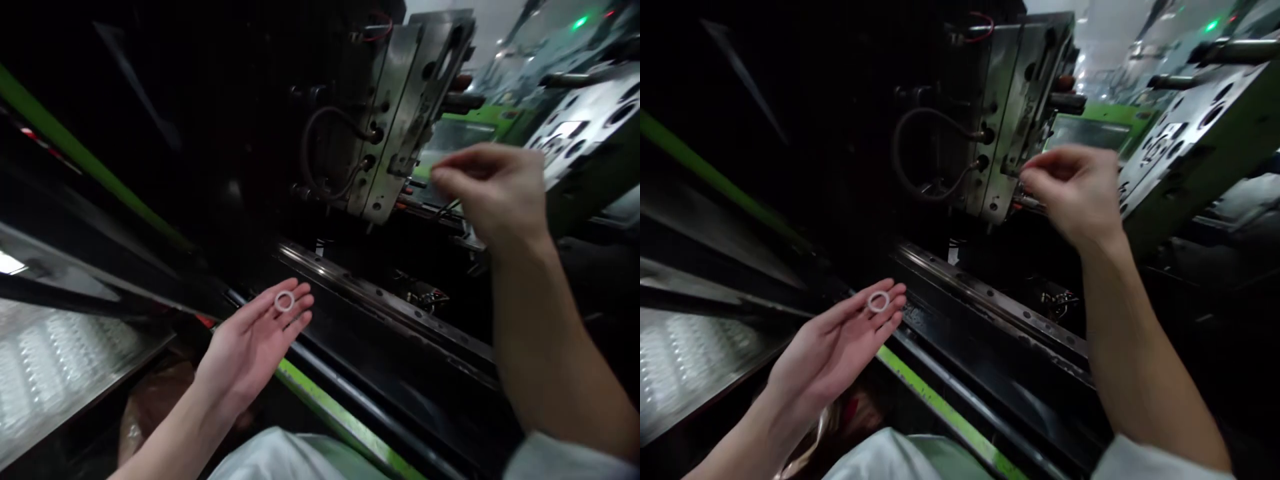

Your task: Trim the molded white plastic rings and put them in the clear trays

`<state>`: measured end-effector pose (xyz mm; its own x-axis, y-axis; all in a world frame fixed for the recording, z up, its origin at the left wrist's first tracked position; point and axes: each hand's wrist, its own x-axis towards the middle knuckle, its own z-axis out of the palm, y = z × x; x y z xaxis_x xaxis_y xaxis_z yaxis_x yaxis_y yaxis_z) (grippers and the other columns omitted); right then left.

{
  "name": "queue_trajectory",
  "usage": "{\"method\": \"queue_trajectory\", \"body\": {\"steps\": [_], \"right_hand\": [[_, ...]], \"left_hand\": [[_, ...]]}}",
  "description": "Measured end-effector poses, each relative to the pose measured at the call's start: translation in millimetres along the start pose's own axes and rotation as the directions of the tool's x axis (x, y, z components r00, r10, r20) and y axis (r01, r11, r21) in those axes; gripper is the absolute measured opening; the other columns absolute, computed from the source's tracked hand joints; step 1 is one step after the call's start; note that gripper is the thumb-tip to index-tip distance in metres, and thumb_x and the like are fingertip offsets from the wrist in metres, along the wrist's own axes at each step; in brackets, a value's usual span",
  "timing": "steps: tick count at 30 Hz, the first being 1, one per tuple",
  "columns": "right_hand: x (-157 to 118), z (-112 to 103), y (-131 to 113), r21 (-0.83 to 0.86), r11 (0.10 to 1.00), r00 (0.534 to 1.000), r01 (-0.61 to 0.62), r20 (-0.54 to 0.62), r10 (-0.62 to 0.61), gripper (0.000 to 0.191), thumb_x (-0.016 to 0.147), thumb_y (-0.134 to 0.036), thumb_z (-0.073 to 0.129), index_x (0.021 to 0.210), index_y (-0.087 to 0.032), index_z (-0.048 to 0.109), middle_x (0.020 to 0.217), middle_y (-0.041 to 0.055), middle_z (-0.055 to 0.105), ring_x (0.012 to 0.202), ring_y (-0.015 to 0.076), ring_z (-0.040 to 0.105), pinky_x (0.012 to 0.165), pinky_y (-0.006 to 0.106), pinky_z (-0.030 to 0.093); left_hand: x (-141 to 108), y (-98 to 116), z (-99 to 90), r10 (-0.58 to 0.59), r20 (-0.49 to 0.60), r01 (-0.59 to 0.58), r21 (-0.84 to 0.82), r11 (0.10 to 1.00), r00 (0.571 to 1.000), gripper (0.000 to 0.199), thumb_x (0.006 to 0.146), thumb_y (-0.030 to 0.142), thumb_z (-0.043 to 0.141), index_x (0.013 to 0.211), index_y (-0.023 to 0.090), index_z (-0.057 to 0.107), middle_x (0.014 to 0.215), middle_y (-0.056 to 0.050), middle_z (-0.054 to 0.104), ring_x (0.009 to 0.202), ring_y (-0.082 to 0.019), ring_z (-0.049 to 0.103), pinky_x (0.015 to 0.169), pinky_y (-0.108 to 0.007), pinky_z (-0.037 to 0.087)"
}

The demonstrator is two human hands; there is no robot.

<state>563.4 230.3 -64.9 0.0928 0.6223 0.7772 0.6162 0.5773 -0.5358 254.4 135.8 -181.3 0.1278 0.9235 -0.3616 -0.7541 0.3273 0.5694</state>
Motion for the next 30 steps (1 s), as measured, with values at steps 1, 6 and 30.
{"method": "queue_trajectory", "body": {"steps": [1, 6, 30], "right_hand": [[-31, 6, -30, -0.01, 0.995, 0.976, 0.097, 0.197, -0.094, 0.002, 0.085, -0.023, 0.08, 0.086, -0.023, 0.082, 0.076, -0.0005, 0.074, 0.063, 0.0113, 0.063, 0.056, 0.029, 0.045], [-142, 71, -106, -0.051, 0.95, 0.802, 0.308, 0.552, -0.23, 0.006, 0.094, -0.027, 0.074, 0.096, -0.027, 0.079, 0.094, 0.0055, 0.077, 0.085, 0.0235, 0.07, 0.078, 0.04, 0.06], [-165, 146, -112, 0.476, 0.862, 0.928, -0.173, 0.372, -0.02, 0.028, 0.083, -0.026, 0.085, 0.109, -0.036, 0.081, 0.105, 0.0027, 0.077, 0.089, 0.0239, 0.072, 0.083, 0.043, 0.065]], "left_hand": [[1, -1, 3.4, -0.004, 0.039, 0.006, -0.06, 0.998, 0.999, 0.035, 0.102, 0.018, 0.047, 0.122, -0.001, 0.07, 0.133, -0.027, 0.066, 0.113, -0.033, 0.072, 0.088, -0.039, 0.068], [-6, -13, 5.3, -0.043, 0.151, 0.069, -0.173, 0.982, 0.988, 0.05, 0.11, 0.036, 0.038, 0.121, -0.001, 0.069, 0.114, -0.022, 0.072, 0.09, -0.022, 0.073, 0.075, -0.028, 0.066], [-40, -12, -37.2, 0.642, 0.172, -0.641, -0.069, 0.764, 0.747, 0.039, 0.097, 0.032, 0.063, 0.133, 0.019, 0.07, 0.151, -0.009, 0.058, 0.145, -0.03, 0.047, 0.12, -0.036, 0.042]]}}
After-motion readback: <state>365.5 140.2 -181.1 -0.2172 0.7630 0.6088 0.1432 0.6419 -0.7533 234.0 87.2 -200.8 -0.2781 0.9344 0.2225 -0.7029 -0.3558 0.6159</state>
